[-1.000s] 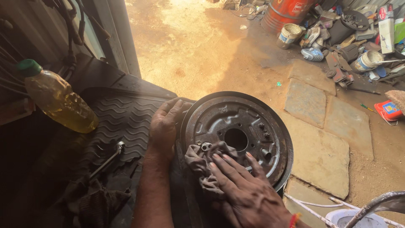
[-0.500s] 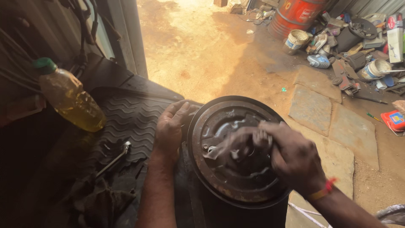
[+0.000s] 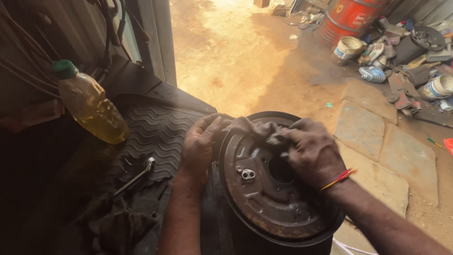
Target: The person cleans a circular metal part by wiping it with a cloth and scraping it with a flat metal tool. The person alternates between wiping and scraping to remove grime from the surface.
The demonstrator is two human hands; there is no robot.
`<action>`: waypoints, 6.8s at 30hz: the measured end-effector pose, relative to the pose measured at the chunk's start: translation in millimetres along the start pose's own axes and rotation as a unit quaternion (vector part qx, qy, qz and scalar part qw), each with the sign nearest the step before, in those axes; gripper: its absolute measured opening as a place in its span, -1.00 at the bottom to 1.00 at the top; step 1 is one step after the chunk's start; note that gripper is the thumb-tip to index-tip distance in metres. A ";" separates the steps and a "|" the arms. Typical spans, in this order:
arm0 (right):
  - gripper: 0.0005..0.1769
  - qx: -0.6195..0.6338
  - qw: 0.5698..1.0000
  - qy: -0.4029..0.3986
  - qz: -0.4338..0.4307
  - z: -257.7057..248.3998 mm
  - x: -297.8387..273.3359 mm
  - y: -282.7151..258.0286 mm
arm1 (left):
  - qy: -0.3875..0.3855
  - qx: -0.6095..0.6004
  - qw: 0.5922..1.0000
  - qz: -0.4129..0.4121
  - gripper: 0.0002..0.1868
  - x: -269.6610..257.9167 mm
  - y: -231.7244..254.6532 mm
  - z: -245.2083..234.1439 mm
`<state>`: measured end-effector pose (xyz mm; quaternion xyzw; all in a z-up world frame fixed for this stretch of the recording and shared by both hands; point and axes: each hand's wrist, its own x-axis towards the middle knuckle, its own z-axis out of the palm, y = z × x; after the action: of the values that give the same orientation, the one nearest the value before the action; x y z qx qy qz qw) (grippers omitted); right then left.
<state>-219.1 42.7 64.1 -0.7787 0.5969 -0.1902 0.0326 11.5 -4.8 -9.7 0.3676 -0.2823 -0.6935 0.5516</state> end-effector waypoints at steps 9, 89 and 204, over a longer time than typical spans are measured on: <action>-0.79 -0.048 0.989 0.055 -0.126 -2.2 12.0 11.8 | -0.044 0.043 0.998 0.007 -0.63 -6.6 5.2 5.9; -0.65 0.366 0.918 0.092 0.124 -89.4 -25.8 37.9 | -0.008 0.166 0.985 0.037 -0.61 -2.3 -3.1 8.8; -0.64 0.031 0.992 -0.029 -0.120 -10.5 0.9 -14.0 | 0.002 0.155 0.988 0.025 -0.60 -6.5 7.4 8.7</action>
<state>-209.5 47.7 78.0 -0.8486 0.4917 -0.1888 0.0507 9.3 -0.3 2.5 0.4424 -0.3944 -0.6267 0.5060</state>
